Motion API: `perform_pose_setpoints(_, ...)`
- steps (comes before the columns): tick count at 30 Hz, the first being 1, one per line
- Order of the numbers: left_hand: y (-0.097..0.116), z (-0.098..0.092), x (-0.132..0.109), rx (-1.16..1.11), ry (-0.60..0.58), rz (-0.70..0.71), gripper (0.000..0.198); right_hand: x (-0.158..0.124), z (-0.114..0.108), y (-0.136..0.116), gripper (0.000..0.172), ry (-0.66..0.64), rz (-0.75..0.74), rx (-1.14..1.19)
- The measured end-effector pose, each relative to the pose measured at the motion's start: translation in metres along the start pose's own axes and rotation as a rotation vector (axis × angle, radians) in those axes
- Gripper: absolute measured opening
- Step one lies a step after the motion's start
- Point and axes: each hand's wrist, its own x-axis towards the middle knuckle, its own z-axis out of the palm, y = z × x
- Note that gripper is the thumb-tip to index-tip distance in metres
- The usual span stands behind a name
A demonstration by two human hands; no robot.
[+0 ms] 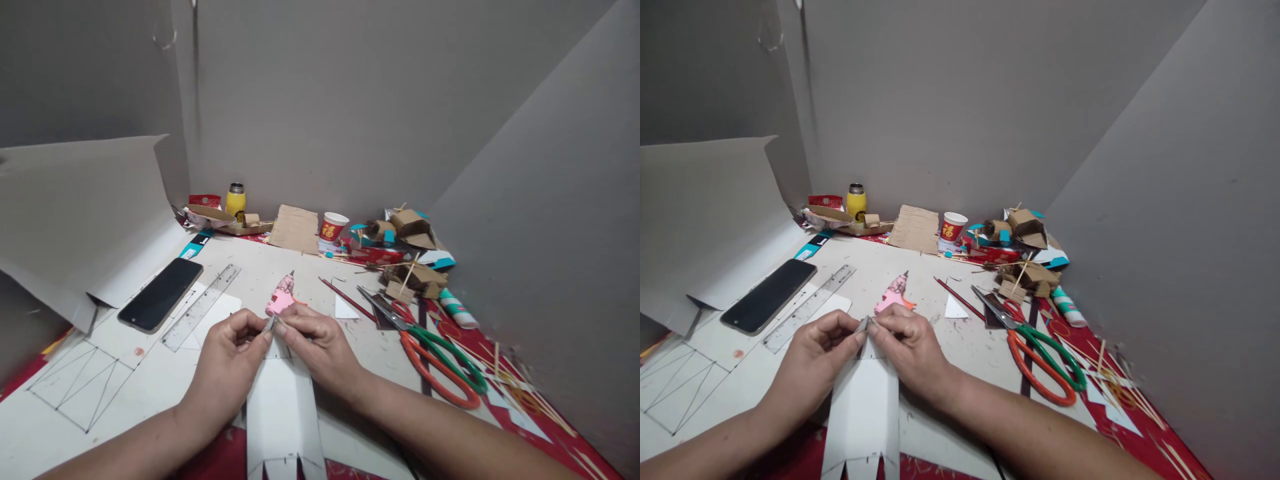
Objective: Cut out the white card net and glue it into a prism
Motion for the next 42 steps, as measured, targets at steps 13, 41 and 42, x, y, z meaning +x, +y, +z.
perform_pose_setpoints(13, -0.0023, 0.0012, -0.0005, -0.088, -0.024, -0.073, 0.013, 0.0004, -0.0010, 0.0031, 0.023, -0.037, -0.071, 0.029)
perform_pose_setpoints(41, -0.0039, 0.0069, -0.0023, -0.008, 0.017, 0.029, 0.013, -0.0015, 0.0022, 0.0031, 0.021, -0.041, -0.016, 0.091)
perform_pose_setpoints(42, -0.0041, 0.0069, -0.0024, -0.007, 0.019, 0.030, 0.013, -0.0016, 0.0026, 0.0034, 0.021, -0.043, -0.018, 0.095)
